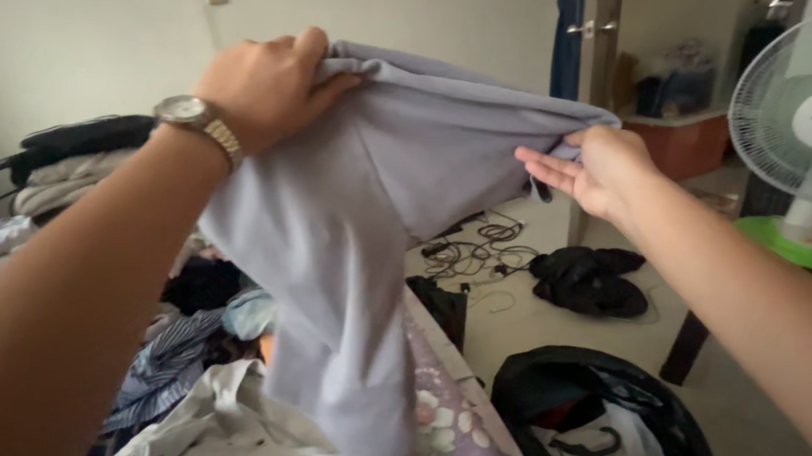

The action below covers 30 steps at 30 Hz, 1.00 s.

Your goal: The person sorts through a pile of clothes on a bed, removing a shirt from a hanger and folding it by hand.

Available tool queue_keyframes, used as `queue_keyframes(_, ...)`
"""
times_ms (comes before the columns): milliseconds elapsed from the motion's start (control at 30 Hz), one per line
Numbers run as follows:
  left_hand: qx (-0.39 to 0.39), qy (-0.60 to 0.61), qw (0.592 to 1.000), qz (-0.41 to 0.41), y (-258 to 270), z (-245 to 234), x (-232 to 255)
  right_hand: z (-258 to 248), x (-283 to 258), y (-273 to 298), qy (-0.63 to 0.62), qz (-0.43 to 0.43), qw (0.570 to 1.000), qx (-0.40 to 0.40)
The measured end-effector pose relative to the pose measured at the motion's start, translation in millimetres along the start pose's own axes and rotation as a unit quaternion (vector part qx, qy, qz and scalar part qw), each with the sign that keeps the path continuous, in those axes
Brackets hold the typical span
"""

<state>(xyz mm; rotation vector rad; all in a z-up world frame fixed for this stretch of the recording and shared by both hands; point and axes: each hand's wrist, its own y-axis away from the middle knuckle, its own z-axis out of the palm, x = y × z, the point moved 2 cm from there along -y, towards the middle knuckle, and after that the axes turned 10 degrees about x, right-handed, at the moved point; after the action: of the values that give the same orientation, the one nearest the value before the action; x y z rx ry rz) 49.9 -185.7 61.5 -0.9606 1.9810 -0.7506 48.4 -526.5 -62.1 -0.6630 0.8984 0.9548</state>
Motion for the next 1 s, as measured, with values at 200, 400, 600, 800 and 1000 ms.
queue_keyframes(200,0.008,0.099,0.995,-0.013,-34,5,41,-27,-28,-21,-0.14,0.021,0.987,0.077)
queue_keyframes(400,-0.02,0.269,0.958,-0.095,-57,22,90,-71,-68,-40,-0.113,-0.145,0.968,0.169)
queue_keyframes(600,-0.134,0.303,0.929,-0.164,-41,44,96,-81,-68,-24,-0.01,-0.139,0.981,0.138)
queue_keyframes(800,-0.22,0.213,0.938,-0.161,20,76,37,-27,-2,-11,0.062,0.018,0.988,0.138)
queue_keyframes(1000,-0.24,0.141,0.927,-0.252,109,68,-58,45,101,-4,0.157,0.07,0.984,0.048)
